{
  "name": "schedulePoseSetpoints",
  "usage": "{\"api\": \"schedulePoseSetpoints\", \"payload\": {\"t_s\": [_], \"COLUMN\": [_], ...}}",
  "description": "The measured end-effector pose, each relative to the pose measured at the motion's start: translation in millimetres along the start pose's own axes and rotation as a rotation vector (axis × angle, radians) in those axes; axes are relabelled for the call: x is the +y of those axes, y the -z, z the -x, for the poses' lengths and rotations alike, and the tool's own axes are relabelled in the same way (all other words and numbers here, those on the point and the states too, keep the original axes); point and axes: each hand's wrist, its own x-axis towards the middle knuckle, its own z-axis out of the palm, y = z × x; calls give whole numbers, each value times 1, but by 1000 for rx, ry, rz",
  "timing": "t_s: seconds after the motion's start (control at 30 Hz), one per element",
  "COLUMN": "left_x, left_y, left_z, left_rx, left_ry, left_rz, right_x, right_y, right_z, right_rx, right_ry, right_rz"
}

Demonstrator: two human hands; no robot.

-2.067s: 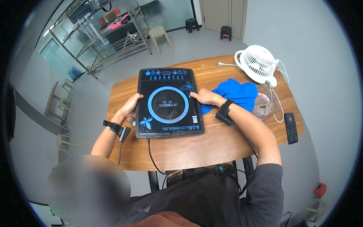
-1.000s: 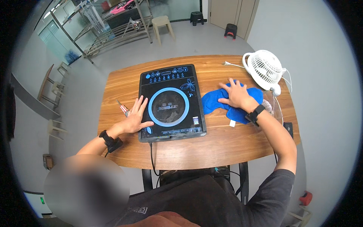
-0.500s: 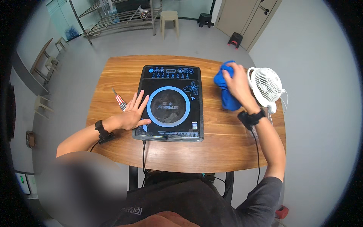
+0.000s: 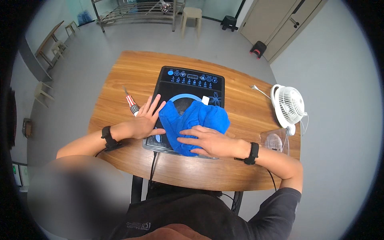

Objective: The person uses a screwdriver to fasten screws on the underside of a black electronic device, then wipes the device with a blue cloth. The device is flipped over and wiped again on the top surface.

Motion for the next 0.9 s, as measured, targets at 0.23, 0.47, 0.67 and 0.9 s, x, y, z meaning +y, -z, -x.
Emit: {"api": "schedulePoseSetpoints", "payload": {"t_s": [0.23,0.47,0.67,0.9], "left_x": [2,0,0,-2], "left_y": [4,5,2,0], "left_z": [1,4,3,1], "left_rx": [-3,34,64,52], "left_ry": [-19,-62,-74,-64], "left_rz": [-11,32,20,-6], "right_x": [49,136,173,154], "right_y": [19,53,57,31], "right_z": [-25,-64,-112,-160], "right_rx": [29,156,275,306], "right_ry": [-25,-251,-424,-341], "right_rz": [376,608,530,464]}}
